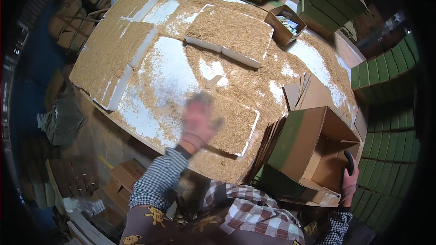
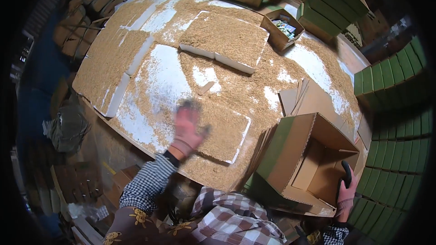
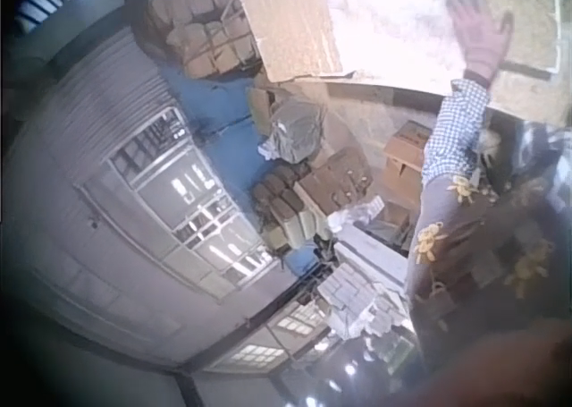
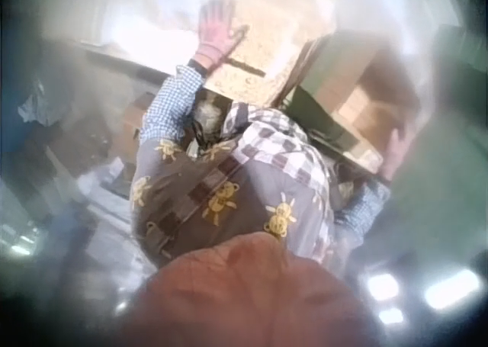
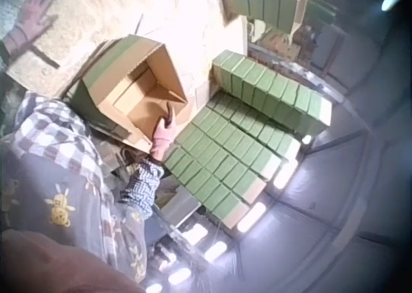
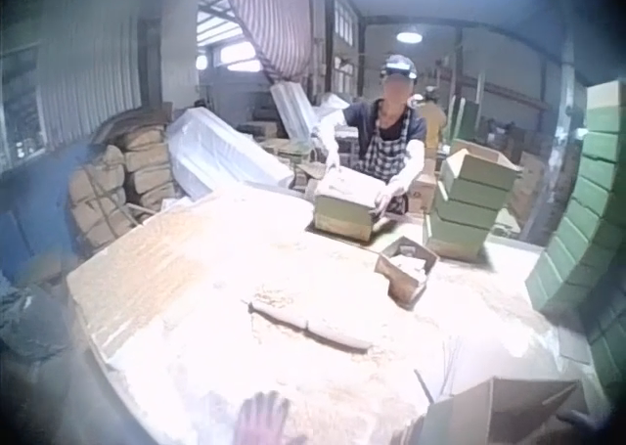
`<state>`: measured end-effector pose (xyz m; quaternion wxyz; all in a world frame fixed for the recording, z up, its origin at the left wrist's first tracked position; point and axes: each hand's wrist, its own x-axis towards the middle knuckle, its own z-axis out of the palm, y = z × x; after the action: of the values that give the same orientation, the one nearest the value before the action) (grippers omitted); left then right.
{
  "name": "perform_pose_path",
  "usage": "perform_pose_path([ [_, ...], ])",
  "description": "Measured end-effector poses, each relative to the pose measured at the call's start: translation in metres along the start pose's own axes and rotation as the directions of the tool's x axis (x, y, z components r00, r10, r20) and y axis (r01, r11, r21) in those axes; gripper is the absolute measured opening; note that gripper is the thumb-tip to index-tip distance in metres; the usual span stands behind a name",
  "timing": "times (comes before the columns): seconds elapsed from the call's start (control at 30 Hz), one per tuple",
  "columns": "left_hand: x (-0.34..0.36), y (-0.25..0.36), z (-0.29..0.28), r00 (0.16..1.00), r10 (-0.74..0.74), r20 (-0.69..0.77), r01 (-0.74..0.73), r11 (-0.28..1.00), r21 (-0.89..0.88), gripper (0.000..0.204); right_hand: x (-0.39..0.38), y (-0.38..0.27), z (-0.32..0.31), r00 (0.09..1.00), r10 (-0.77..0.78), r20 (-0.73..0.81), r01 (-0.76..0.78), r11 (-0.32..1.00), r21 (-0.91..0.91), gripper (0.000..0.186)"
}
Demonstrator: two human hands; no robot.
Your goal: The person assembles cardboard boxes by folding them, places trays filled with chaff and small packets inside the boxes, and closes them. The person then stacks the finished boxes and sweeps leftover chaff off the work table.
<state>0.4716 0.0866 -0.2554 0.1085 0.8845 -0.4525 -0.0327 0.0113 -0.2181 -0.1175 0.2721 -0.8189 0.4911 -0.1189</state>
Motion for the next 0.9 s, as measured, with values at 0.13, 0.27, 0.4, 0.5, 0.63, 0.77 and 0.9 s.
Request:
perform_pose_path([
  [0.13,0.019,0.005,0.004,0.952,0.3,0.064,-0.289,0.946,-0.145,0.074,-0.002,-0.013,0.008,1.0,-0.025,-0.006,0.024,0.997,-0.073,0.058],
  [0.27,0.01,-0.064,0.043,0.824,-0.521,0.224,0.526,0.849,0.039,0.084,-0.01,-0.038,0.003,1.0,-0.016,0.003,0.016,0.999,-0.033,0.058],
  [0.4,-0.045,-0.059,0.092,0.953,-0.228,0.202,0.303,0.763,-0.571,0.073,-0.006,-0.063,0.014,0.998,-0.029,-0.056,0.029,0.999,-0.014,0.057],
  [0.5,-0.027,0.004,0.028,0.786,-0.27,0.556,0.582,0.017,-0.813,0.072,-0.003,-0.057,0.015,0.997,-0.015,-0.073,0.008,0.995,-0.095,0.055],
  [0.63,-0.027,0.009,-0.018,0.914,-0.224,0.34,0.334,-0.066,-0.94,0.061,-0.013,-0.036,-0.018,0.993,0.006,-0.118,-0.032,0.976,-0.215,0.058],
  [0.77,-0.074,-0.05,-0.075,0.953,-0.222,0.204,0.218,0.044,-0.975,0.056,-0.036,0.006,-0.044,0.997,0.016,-0.08,-0.03,0.985,-0.172,0.06],
  [0.9,-0.077,-0.027,-0.147,0.978,0.091,-0.187,-0.2,0.655,-0.729,0.039,-0.035,-0.001,0.0,0.994,0.018,-0.111,-0.017,1.0,0.007,0.064],
])
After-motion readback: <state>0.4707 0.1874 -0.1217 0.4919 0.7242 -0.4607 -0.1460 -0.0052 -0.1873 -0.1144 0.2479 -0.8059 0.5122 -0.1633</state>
